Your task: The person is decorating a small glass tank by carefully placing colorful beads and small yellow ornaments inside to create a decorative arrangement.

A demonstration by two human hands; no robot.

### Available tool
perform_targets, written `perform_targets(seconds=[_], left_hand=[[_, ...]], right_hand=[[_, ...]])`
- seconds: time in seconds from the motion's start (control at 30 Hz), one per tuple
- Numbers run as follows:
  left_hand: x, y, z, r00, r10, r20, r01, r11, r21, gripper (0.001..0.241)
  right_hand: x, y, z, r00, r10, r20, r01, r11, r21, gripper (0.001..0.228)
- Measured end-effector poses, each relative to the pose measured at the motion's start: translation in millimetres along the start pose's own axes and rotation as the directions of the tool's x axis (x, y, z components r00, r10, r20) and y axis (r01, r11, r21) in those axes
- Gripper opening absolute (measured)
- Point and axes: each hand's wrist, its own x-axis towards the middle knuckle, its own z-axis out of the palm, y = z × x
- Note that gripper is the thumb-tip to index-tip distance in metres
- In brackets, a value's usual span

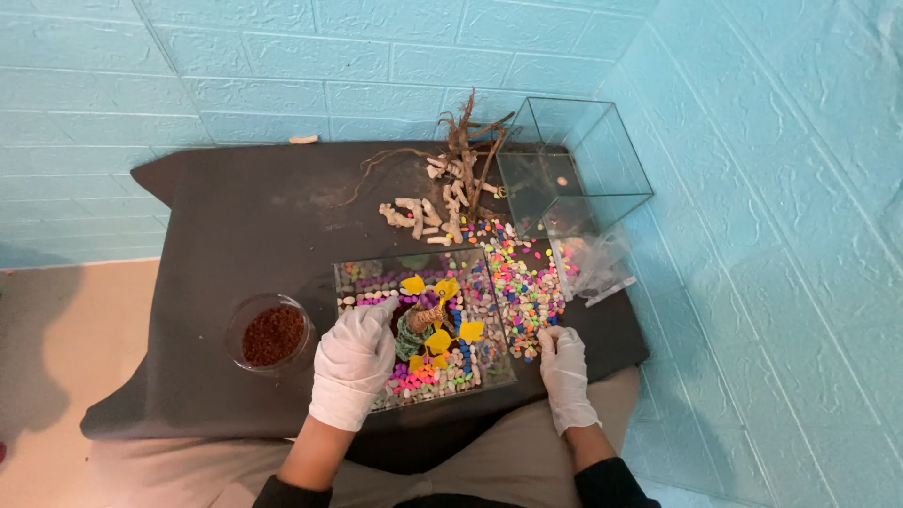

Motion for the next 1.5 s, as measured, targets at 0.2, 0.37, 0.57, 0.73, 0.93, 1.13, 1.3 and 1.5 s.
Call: perform_targets(seconds=[0.2,0.37,0.57,0.73,0.93,1.13,1.3,1.5], left_hand=[[15,20,-32,0.991,-0.023,-0.133,0.000,0.985,-0.175,0.043],[7,81,-90,0.996,0.036,-0.076,-0.059,0.944,-0.324,0.053],[0,116,-97,0.643,-0.181,0.744,0.761,0.044,-0.647,0.028],[-16,99,-83,0.584,-0.361,0.727,0.766,-0.050,-0.641,0.007],[4,45,-78,0.765,-0.408,0.499,0.637,0.599,-0.486,0.014],[62,42,-35,0.361,-0.277,0.890,0.170,0.958,0.230,0.018],[84,37,18,-0.029,-0.402,0.915,-0.084,0.913,0.399,0.077],[74,36,37,-0.023,-0.431,0.902,-0.042,0.902,0.430,0.068]], right_hand=[[-2,-101,-69,0.997,0.071,0.035,-0.079,0.955,0.286,0.008],[-31,-215,-130,0.954,-0.300,-0.014,0.284,0.885,0.368,0.006],[-61,-258,-117,0.885,-0.452,0.114,0.291,0.728,0.621,0.009],[-67,-269,-116,0.860,-0.497,0.114,0.325,0.706,0.629,0.011],[-49,-249,-113,0.811,-0.583,-0.053,0.561,0.748,0.353,0.016],[-46,-217,-81,0.657,-0.741,-0.137,0.753,0.655,0.066,0.013],[-43,-214,-75,0.583,-0.783,-0.219,0.807,0.589,0.040,0.019],[-43,-203,-66,0.578,-0.780,-0.239,0.808,0.589,0.029,0.021]])
